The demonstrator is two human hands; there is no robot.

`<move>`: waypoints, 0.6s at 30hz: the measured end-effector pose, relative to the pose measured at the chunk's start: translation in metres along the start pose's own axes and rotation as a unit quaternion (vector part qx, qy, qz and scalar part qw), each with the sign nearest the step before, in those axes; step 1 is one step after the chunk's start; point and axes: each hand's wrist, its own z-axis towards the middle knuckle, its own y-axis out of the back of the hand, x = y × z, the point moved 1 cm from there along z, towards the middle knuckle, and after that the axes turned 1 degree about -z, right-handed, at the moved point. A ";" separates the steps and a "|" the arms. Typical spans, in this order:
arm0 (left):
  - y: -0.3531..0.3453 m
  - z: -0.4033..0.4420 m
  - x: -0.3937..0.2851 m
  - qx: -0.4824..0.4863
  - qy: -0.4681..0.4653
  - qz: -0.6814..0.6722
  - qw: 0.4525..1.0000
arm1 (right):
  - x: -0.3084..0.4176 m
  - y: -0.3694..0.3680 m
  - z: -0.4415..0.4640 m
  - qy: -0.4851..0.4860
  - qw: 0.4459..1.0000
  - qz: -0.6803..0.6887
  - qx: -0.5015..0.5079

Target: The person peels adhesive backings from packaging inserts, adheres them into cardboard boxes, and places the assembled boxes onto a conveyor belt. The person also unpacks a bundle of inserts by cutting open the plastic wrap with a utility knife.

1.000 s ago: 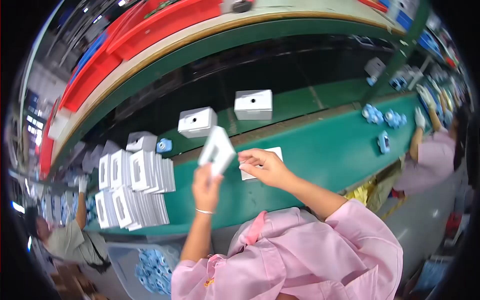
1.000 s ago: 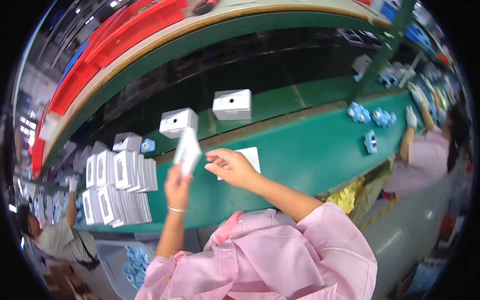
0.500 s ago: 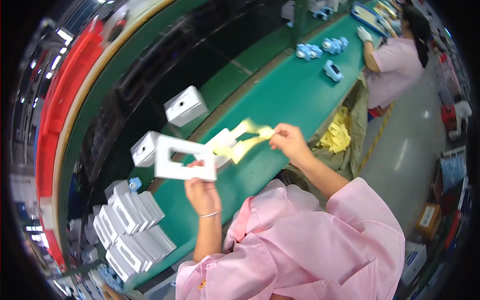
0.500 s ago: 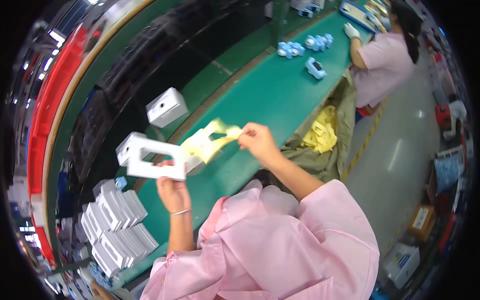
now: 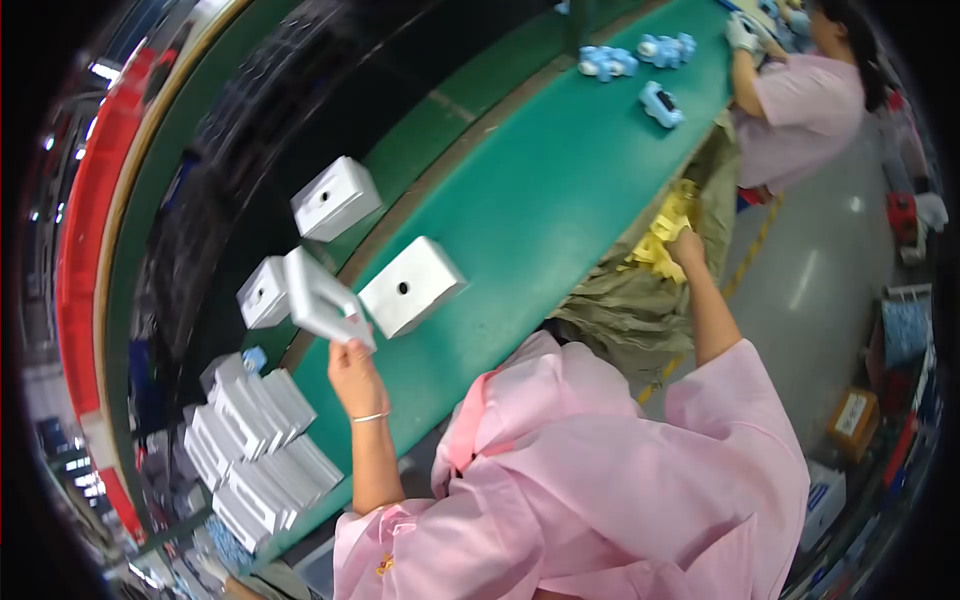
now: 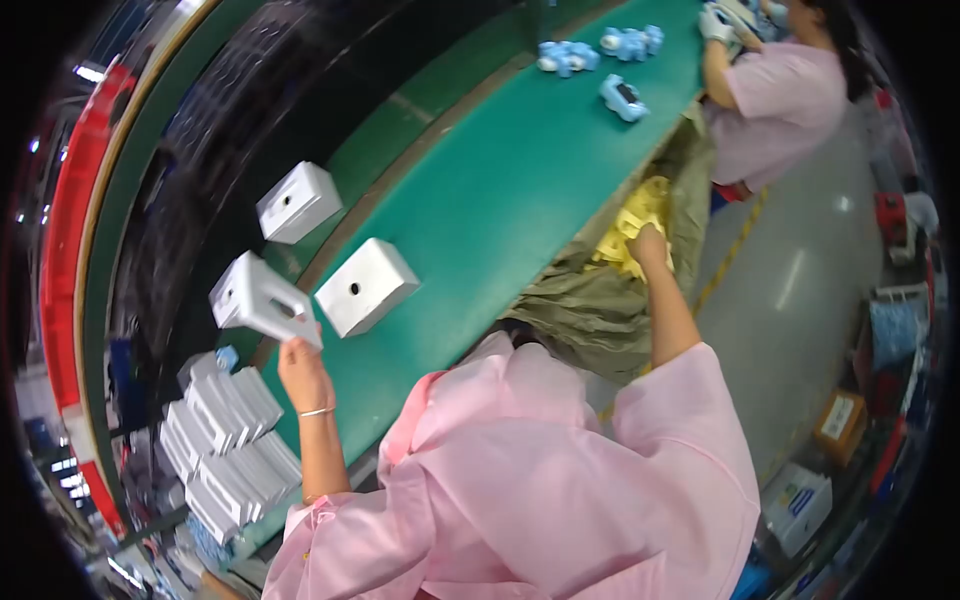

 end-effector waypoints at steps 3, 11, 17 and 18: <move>-0.006 -0.001 0.000 0.003 -0.040 0.260 0.965 | 0.095 0.074 -0.012 0.043 0.997 0.027 0.056; -0.036 0.002 0.039 -0.004 -0.180 0.467 0.866 | 0.303 0.071 -0.154 0.395 0.766 0.454 0.226; -0.045 0.005 0.058 -0.025 -0.201 0.484 0.851 | 0.316 0.041 -0.159 0.381 0.801 0.443 0.132; -0.045 0.005 0.060 -0.023 -0.198 0.484 0.852 | 0.315 0.038 -0.159 0.379 0.802 0.442 0.134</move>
